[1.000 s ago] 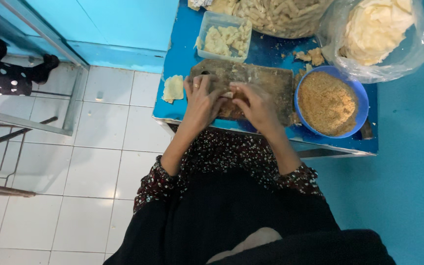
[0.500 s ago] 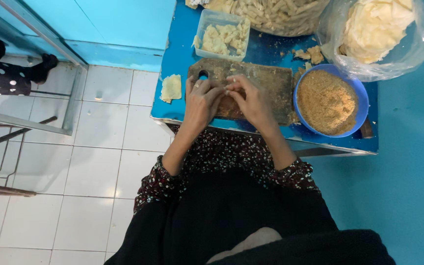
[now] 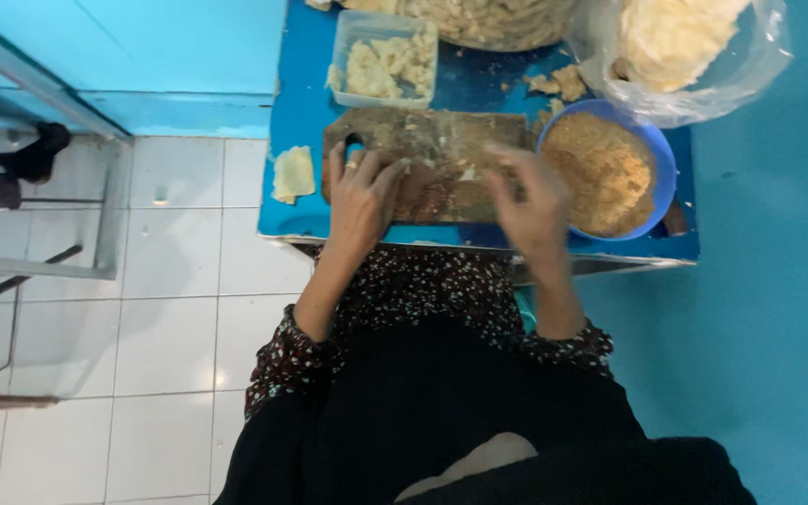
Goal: The person sits at a low blue table and folds thin dough wrappers over filling on a small wooden cutting board, pinching the edges closed to form filled rolls. They place finished pieces aside, take new wrappers from a stack, and work with a bowl of brown filling and a container of dough scraps nearby.
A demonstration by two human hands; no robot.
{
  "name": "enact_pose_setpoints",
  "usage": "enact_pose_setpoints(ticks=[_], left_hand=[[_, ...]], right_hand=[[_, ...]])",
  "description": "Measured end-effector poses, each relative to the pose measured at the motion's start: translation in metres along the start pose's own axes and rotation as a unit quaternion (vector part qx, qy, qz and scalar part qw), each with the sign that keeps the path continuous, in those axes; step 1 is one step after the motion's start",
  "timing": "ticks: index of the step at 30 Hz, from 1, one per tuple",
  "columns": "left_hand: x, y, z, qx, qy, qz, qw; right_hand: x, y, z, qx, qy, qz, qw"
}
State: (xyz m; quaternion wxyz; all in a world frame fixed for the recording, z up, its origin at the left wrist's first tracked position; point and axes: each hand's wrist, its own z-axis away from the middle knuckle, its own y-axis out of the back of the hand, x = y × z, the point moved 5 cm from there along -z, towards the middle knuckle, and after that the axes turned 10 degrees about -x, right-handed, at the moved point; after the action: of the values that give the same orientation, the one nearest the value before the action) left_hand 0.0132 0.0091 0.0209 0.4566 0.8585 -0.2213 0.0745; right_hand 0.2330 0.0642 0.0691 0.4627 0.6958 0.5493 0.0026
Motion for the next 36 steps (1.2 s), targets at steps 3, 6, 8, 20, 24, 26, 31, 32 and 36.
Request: enact_pose_setpoints(ticks=[3,6,8,20,24,26,31,32,36], left_hand=[[0.003,-0.001,0.001,-0.006,-0.012,-0.01,1.0],[0.007,-0.002,0.0,-0.022,0.02,-0.033,0.999],[0.008,0.001,0.001,-0.02,0.025,-0.016,0.999],[-0.021,0.01,0.008,-0.016,0.074,0.105,0.992],[-0.005,-0.004,0.001,-0.01,0.029,0.042,0.999],[-0.002,-0.012,-0.002,-0.019,0.037,0.011,0.999],[0.005,-0.014,-0.002,0.006,0.016,-0.073,0.997],[0.007,-0.013,-0.001,0.011,0.006,-0.084,0.996],[0.015,-0.006,0.002,0.042,-0.01,-0.029,0.999]], right_hand=[[0.036,0.057,0.031,0.076,-0.08,0.053,0.993],[0.071,0.125,0.067,0.16,-0.148,0.066,0.974],[0.09,0.154,0.09,0.122,-0.204,0.102,0.966],[0.15,0.141,0.138,0.019,-0.206,0.258,0.944],[0.158,0.142,0.154,0.028,-0.159,0.324,0.932],[0.161,0.15,0.166,0.042,-0.162,0.316,0.934],[0.17,0.18,0.2,0.124,-0.314,0.125,0.933],[0.166,0.182,0.203,0.115,-0.32,0.145,0.929],[0.145,0.182,0.213,0.086,-0.337,0.197,0.917]])
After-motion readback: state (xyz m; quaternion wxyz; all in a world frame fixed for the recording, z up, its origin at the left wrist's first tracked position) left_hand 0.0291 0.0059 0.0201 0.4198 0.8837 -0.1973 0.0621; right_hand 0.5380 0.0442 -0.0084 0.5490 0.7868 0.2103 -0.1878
